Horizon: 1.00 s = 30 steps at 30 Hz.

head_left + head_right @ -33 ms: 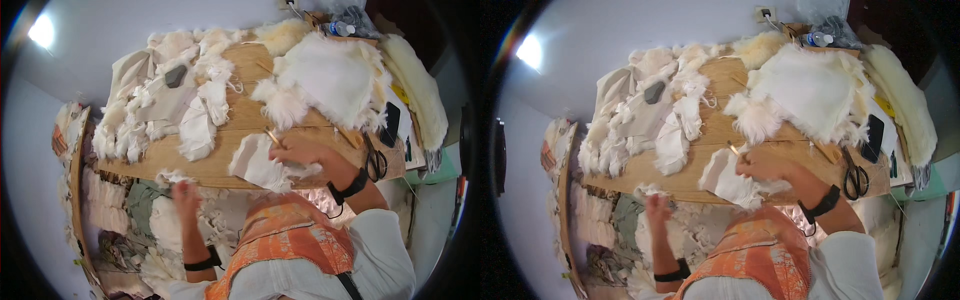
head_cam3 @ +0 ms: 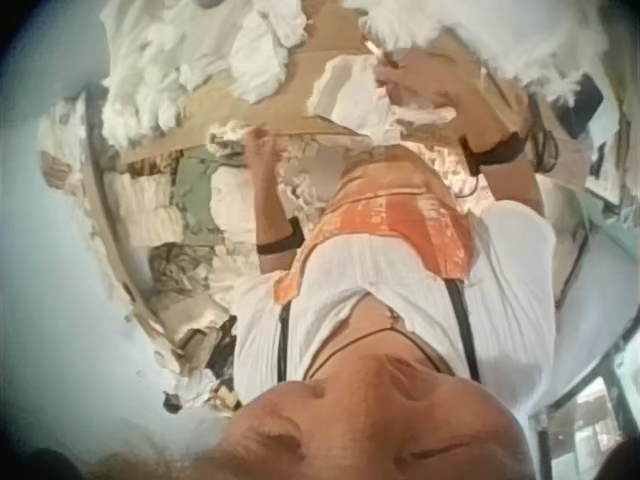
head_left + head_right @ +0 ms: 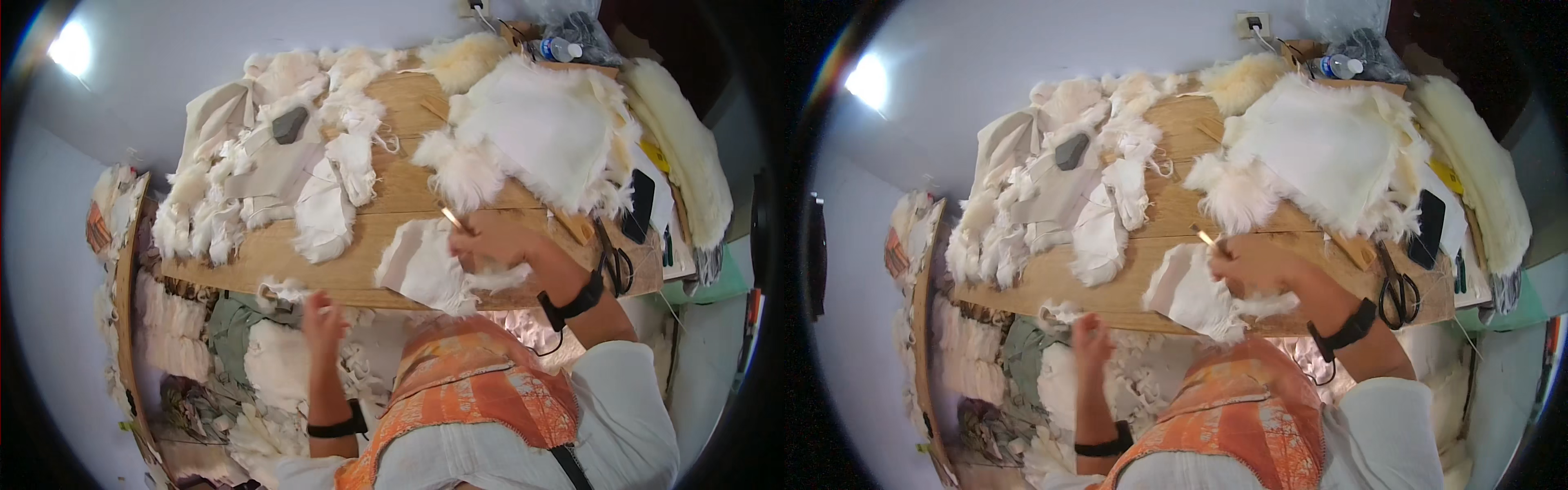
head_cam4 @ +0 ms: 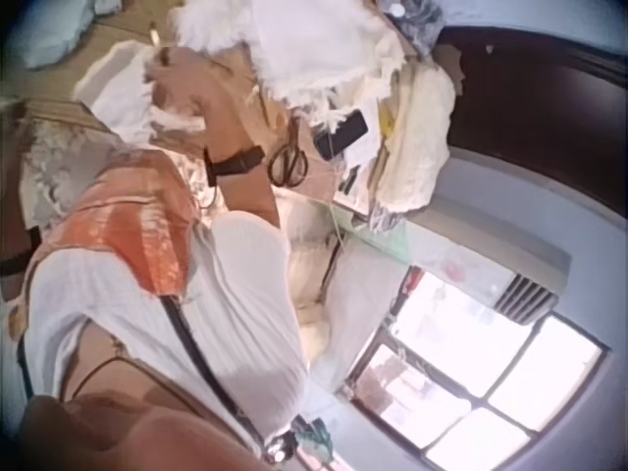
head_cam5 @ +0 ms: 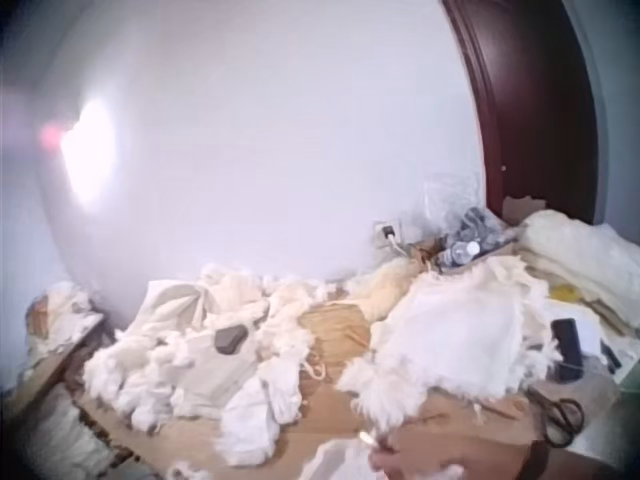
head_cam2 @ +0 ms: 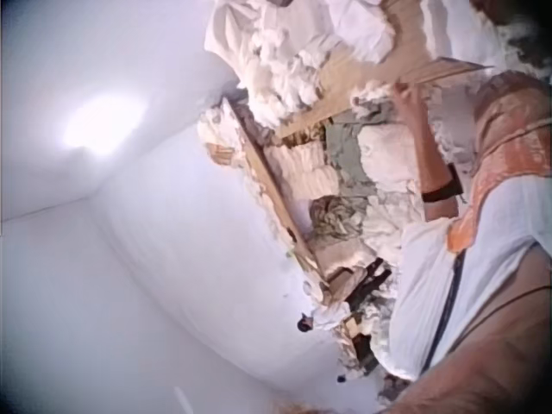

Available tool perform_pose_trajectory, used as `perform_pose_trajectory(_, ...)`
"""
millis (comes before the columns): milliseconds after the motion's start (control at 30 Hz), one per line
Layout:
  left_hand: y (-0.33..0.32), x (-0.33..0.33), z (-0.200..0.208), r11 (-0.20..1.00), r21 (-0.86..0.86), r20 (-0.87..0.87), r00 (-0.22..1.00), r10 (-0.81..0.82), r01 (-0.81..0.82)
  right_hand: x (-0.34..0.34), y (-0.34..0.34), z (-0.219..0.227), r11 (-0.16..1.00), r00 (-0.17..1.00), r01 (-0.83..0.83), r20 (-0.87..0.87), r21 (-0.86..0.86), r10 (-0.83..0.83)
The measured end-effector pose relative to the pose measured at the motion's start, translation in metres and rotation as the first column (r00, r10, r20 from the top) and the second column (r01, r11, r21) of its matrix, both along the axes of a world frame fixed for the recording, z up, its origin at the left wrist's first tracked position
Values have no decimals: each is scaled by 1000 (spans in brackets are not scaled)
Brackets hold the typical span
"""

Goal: The recorder is hand-stitching and preparing pieces of white fur material on a workshop table.

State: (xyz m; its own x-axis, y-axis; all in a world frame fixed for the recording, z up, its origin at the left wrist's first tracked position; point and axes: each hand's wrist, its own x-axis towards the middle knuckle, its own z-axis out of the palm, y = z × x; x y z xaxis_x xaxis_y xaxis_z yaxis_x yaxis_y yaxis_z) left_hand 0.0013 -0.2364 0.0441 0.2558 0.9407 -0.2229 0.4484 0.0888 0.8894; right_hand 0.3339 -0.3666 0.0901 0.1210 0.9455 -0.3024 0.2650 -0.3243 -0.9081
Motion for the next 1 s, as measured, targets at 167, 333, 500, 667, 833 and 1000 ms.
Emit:
perform_pose_trajectory(167, -14, 64, -35, 931, 203, -180, 946, -268, 303, 35, 6, -20, 984, 849, 117, 500, 134, -169)
perform_pose_trajectory(333, 9, 54, 60, 976, 12, 613, 773, 164, -216, 38, -13, -55, 965, 573, 216, 781, 148, -248)
perform_pose_trajectory(500, 50, 9, 116, 907, 414, 455, 880, -136, -74, 27, -12, -76, 968, 462, 229, 863, 105, -204)
perform_pose_trajectory(667, 43, 7, 25, 640, 623, -116, 863, -492, 449, -21, 4, -51, 961, 318, 201, 915, 190, -248)
perform_pose_trajectory(833, 61, -54, -25, 391, 665, -331, 721, -609, 636, -101, 11, -72, 895, 490, -197, 831, 399, -263)
perform_pose_trajectory(1000, 119, -72, -37, 280, 655, -403, 637, -657, 702, -185, 63, -46, 946, 715, -240, 699, 218, 20)
